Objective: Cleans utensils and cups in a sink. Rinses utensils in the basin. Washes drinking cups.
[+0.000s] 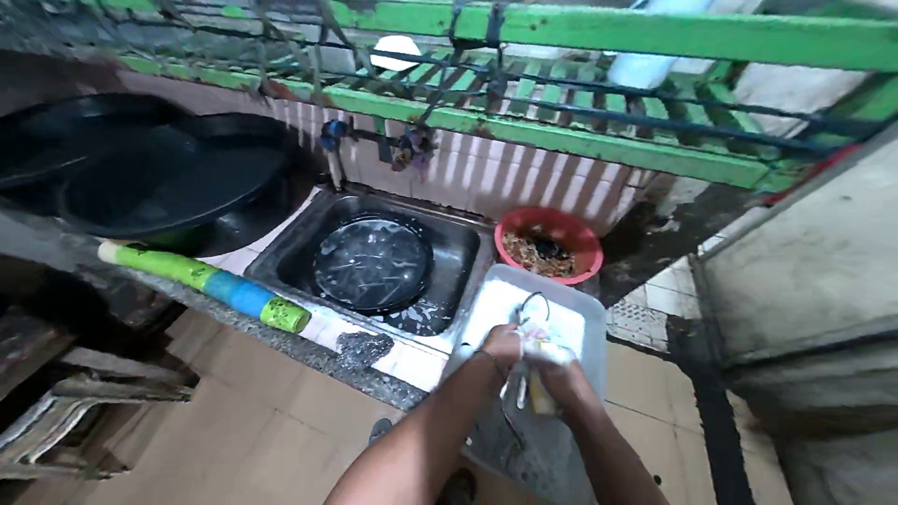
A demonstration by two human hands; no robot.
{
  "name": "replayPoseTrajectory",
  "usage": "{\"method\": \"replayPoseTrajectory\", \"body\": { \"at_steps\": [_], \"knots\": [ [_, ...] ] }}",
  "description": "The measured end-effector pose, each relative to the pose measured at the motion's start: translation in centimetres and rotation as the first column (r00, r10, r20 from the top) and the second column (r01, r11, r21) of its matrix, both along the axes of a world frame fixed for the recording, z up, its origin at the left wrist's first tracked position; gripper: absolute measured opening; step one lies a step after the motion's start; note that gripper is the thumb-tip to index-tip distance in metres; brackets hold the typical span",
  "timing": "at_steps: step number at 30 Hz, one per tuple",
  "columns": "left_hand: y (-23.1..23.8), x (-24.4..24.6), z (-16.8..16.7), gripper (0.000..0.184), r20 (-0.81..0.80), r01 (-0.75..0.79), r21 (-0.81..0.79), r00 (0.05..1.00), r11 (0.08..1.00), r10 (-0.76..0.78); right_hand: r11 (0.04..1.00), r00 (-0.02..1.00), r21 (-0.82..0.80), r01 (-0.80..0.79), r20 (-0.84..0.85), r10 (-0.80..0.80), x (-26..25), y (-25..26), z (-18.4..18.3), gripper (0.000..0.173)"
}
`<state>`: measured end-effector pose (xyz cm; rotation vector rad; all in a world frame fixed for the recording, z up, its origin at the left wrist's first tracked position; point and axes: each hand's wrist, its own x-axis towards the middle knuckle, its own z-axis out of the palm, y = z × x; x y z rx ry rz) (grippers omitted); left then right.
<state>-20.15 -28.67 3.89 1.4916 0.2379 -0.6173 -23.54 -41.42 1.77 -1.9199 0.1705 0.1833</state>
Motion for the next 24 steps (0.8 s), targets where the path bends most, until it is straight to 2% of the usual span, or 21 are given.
{"method": "replayPoseTrajectory", "body": {
  "at_steps": [2,4,5,7,8,10,11,13,14,15,17,19,22,24],
  "knots": [
    [-0.5,0.2,0.5,0.030,-0.021,-0.078,-0.029,0.997,0.996,0.078,0.973,0.997,-0.218,-0.081,-0.003,0.082,-1.1,0.4,0.2,0.031],
    [-0.7,1.3,0.1,0.028,-0.012,-0.164,-0.028,0.986,0.986,0.164,0.958,0.995,-0.269,-0.099,-0.004,0.101,-2.2,0.7,-0.3,0.038],
    [-0.6,1.8,-0.2,0.027,0.008,-0.174,-0.016,0.985,0.985,0.174,0.974,0.998,-0.215,-0.067,0.001,0.069,-2.4,0.5,-0.4,0.039],
    [0.2,1.9,0.5,0.025,0.028,-0.094,0.037,0.995,0.995,0.093,0.991,0.992,0.068,0.119,0.040,-0.122,-1.7,-0.8,-0.3,0.035],
    [0.5,1.4,1.2,0.024,0.027,-0.005,0.072,1.000,0.997,0.003,0.953,0.974,0.224,0.207,0.045,-0.222,-0.7,-1.5,0.1,0.034],
    [0.3,0.1,2.6,0.028,-0.009,0.203,0.119,0.979,0.972,-0.204,0.908,0.978,0.374,0.188,0.015,-0.209,1.1,-2.9,1.7,0.035],
    [0.1,-0.3,2.5,0.032,-0.025,0.279,0.099,0.960,0.955,-0.278,0.901,0.981,0.396,0.176,0.007,-0.195,2.0,-3.4,2.3,0.032],
    [0.0,-0.9,2.4,0.034,0.000,0.321,0.060,0.947,0.945,-0.322,0.900,0.968,0.377,0.217,0.038,-0.249,3.4,-3.6,2.6,0.021],
    [0.2,-1.2,2.7,0.032,0.055,0.332,0.117,0.939,0.936,-0.340,0.904,0.952,0.337,0.264,0.059,-0.300,3.7,-3.4,2.6,0.020],
    [0.5,-1.5,3.1,0.031,0.118,0.339,0.252,0.919,0.906,-0.377,0.897,0.931,0.303,0.321,0.071,-0.357,3.6,-2.9,2.3,0.022],
    [1.1,-1.9,4.3,0.034,0.156,0.345,0.502,0.866,0.793,-0.476,0.887,0.919,0.292,0.359,0.055,-0.390,2.6,-1.1,1.1,0.031],
    [1.8,-2.0,4.7,0.036,0.160,0.292,0.606,0.867,0.740,-0.473,0.927,0.955,0.249,0.279,0.028,-0.295,1.5,0.7,0.1,0.031],
    [5.1,-0.6,4.3,0.034,0.211,0.150,0.577,0.923,0.803,-0.323,0.976,0.994,0.201,0.084,0.051,-0.096,1.5,2.0,-0.1,0.023],
    [9.0,2.2,4.0,0.031,0.287,-0.018,0.592,0.939,0.806,-0.189,0.995,0.994,0.085,0.049,0.095,-0.057,2.0,1.2,-0.5,0.023]
  ]
}}
